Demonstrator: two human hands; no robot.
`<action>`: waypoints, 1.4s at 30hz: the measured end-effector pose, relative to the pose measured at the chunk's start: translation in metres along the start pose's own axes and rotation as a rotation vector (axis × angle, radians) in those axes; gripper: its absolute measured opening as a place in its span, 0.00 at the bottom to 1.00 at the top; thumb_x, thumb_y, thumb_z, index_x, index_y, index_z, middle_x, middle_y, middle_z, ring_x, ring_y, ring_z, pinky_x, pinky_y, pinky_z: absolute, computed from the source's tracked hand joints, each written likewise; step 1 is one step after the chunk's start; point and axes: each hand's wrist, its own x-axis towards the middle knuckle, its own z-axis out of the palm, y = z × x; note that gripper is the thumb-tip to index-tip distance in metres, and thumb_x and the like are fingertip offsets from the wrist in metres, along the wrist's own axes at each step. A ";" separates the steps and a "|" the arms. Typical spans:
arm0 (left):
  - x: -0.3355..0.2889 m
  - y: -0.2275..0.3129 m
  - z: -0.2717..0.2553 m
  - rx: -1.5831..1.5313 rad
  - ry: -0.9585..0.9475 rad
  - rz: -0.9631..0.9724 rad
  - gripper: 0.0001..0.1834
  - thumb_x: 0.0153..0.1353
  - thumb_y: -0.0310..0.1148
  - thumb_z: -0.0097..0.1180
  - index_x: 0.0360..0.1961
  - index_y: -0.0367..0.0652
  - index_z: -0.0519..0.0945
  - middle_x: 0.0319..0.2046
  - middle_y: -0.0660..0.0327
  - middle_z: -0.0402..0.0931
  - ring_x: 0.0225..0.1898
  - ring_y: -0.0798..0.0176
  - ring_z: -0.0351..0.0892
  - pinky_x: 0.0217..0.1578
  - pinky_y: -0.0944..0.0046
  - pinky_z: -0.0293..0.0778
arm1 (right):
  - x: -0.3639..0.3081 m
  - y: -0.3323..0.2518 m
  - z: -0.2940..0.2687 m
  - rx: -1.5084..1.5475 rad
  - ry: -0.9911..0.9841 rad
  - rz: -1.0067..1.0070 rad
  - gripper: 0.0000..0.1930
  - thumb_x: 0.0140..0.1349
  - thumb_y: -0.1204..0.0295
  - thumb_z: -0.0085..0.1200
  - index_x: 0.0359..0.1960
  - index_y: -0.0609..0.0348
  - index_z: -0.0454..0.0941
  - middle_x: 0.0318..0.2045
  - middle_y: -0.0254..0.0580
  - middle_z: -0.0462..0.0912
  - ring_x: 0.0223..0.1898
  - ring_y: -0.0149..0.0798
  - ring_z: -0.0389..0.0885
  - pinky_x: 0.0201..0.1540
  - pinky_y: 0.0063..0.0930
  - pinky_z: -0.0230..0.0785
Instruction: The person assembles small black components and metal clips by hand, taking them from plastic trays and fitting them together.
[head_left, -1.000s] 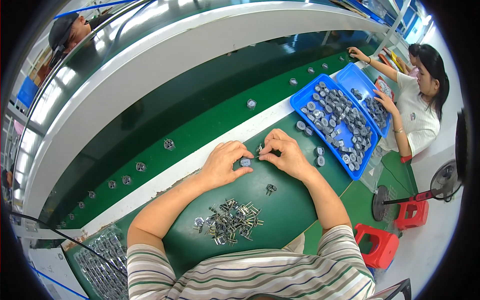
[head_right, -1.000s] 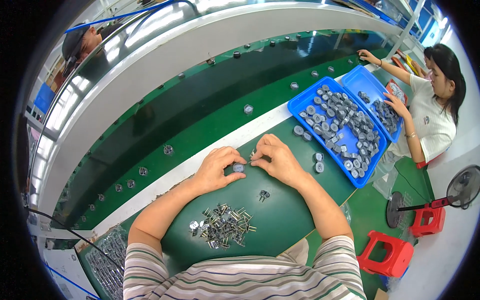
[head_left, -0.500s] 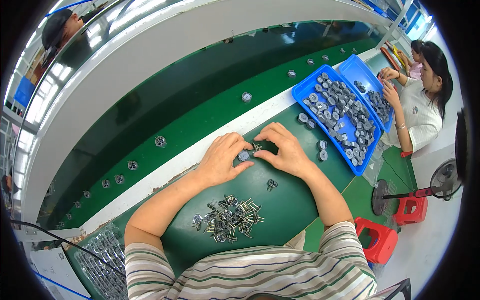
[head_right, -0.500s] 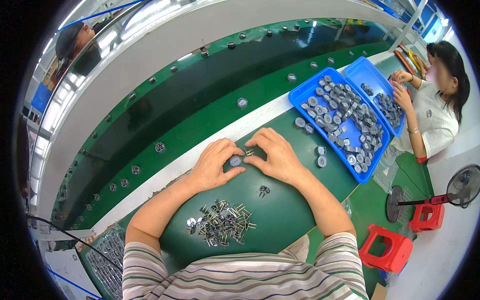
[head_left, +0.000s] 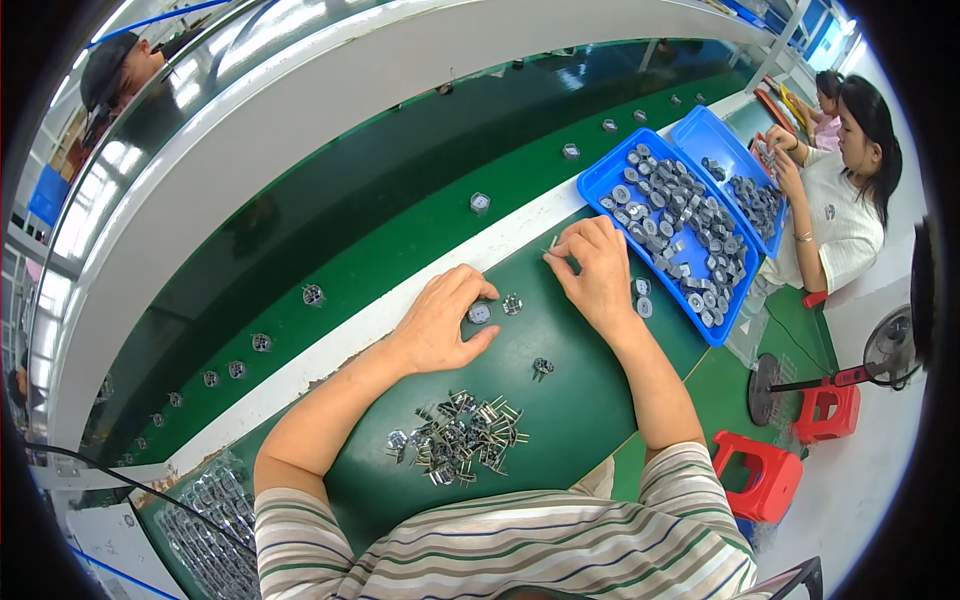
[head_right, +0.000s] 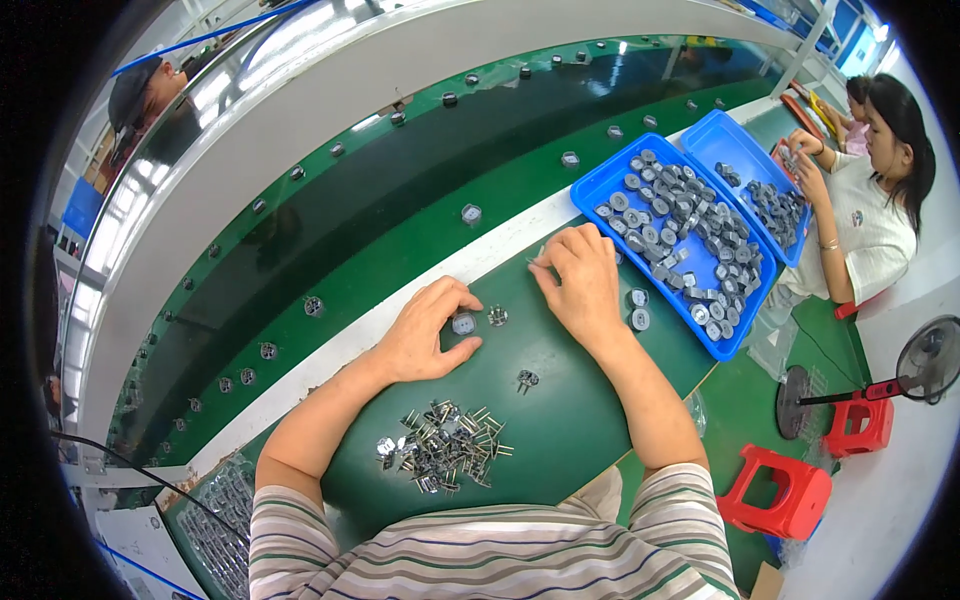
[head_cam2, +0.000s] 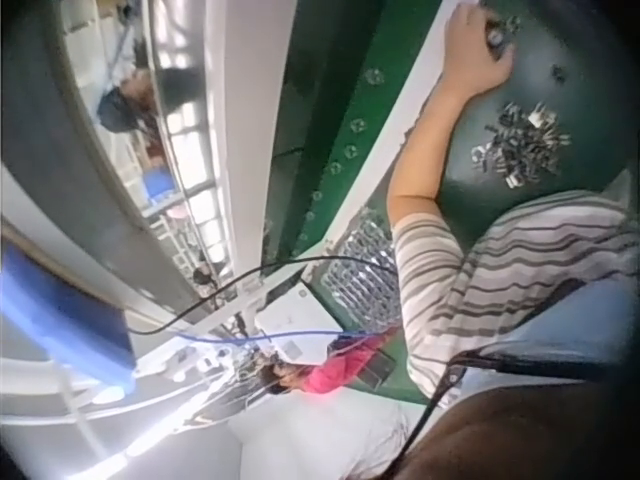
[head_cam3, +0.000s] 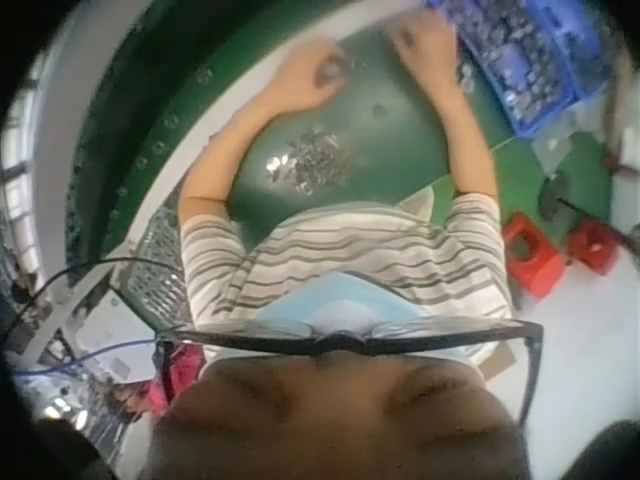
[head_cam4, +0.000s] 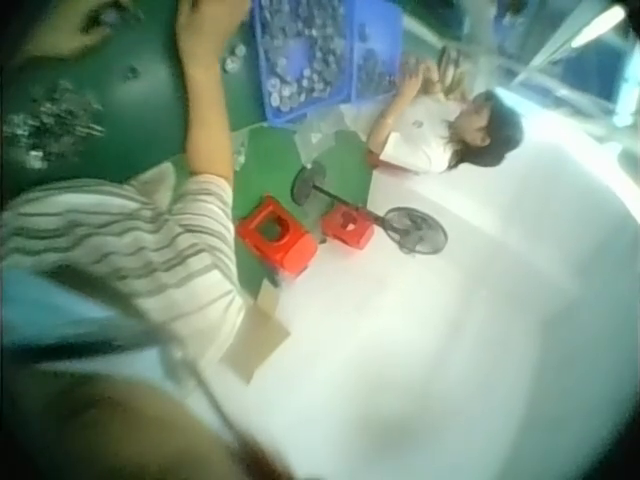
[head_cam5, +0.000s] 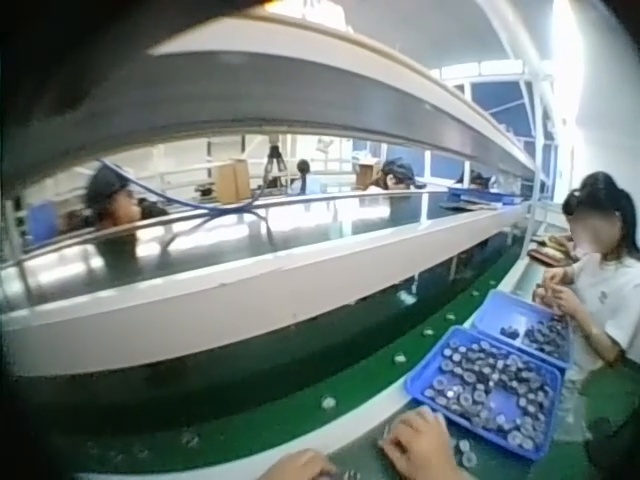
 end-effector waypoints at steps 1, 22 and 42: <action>0.001 0.001 -0.005 -0.045 -0.062 -0.042 0.21 0.55 0.31 0.73 0.48 0.40 0.79 0.45 0.55 0.72 0.49 0.48 0.76 0.53 0.51 0.72 | -0.003 0.004 0.000 0.020 -0.080 0.042 0.08 0.52 0.75 0.73 0.34 0.56 0.88 0.37 0.35 0.81 0.47 0.44 0.76 0.49 0.41 0.63; -0.002 -0.008 0.010 0.001 -0.011 -0.082 0.24 0.49 0.37 0.81 0.41 0.39 0.80 0.44 0.55 0.73 0.49 0.49 0.77 0.51 0.51 0.74 | -0.010 -0.040 0.022 0.514 -0.220 -0.068 0.07 0.55 0.75 0.74 0.33 0.53 0.87 0.39 0.31 0.82 0.48 0.39 0.77 0.55 0.39 0.60; 0.007 -0.030 -0.018 0.018 0.225 -0.226 0.17 0.53 0.33 0.78 0.39 0.38 0.84 0.42 0.53 0.78 0.46 0.50 0.82 0.45 0.53 0.79 | 0.000 -0.018 0.000 0.236 -0.110 -0.011 0.11 0.60 0.71 0.71 0.42 0.57 0.85 0.39 0.39 0.82 0.46 0.46 0.79 0.50 0.40 0.67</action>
